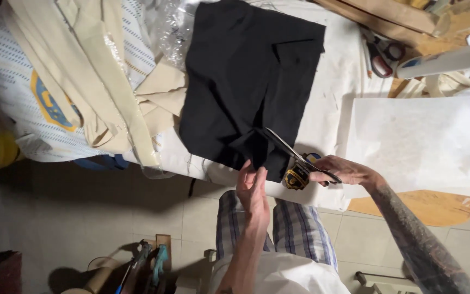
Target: The person places a black fabric patch with a logo onto a larger piece of black fabric on a workbench. Using scissors, they carefully cut around the edges of the patch to separate it from the main fabric. The person then lifts the cut patch and continues to trim the remaining fabric.
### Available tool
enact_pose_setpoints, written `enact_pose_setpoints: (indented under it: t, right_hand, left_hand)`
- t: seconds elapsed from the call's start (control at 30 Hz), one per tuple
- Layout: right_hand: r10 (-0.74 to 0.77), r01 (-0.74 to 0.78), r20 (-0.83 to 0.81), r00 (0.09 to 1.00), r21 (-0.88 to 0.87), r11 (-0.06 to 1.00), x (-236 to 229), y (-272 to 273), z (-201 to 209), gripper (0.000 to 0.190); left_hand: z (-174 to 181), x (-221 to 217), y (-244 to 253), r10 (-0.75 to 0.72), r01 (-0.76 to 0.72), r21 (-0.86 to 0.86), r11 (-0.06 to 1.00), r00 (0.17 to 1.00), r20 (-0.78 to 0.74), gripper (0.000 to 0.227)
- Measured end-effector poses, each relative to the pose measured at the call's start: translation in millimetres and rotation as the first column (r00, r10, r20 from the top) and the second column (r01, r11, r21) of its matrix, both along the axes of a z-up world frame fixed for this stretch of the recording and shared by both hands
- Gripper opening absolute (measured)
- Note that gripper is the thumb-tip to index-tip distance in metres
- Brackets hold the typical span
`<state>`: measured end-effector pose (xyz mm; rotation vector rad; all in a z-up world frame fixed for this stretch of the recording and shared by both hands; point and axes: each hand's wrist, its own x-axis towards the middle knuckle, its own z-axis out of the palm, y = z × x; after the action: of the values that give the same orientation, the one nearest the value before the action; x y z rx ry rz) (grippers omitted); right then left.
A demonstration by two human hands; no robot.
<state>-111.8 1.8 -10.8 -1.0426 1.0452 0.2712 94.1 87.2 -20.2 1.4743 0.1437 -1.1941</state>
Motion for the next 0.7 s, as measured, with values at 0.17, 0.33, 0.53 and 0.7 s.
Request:
enact_pose_setpoints:
  t: [0.17, 0.33, 0.53, 0.7]
  right_hand:
    - [0.028, -0.028, -0.002, 1.000, 0.043, 0.999, 7.8, -3.6, 5.5, 0.045]
    - [0.016, -0.015, -0.023, 1.000, 0.053, 0.998, 9.9, -11.2, 8.8, 0.042]
    - [-0.014, 0.014, 0.002, 1.000, -0.022, 1.000, 28.1, -34.6, 19.3, 0.041]
    - [0.021, -0.021, -0.015, 1.000, -0.032, 0.999, 38.5, -42.8, 22.3, 0.039]
  left_hand:
    - [-25.3, 14.9, 8.5, -0.021, 0.027, -0.075, 0.997, 0.996, 0.089, 0.044]
    - [-13.3, 9.6, 6.3, -0.018, 0.028, -0.097, 0.995, 0.995, 0.093, 0.041]
    - [-3.8, 5.2, 5.5, -0.026, 0.038, -0.130, 0.991, 0.995, 0.096, 0.041]
    - [10.0, 3.3, -0.8, -0.039, 0.051, -0.101, 0.994, 0.992, 0.121, 0.039]
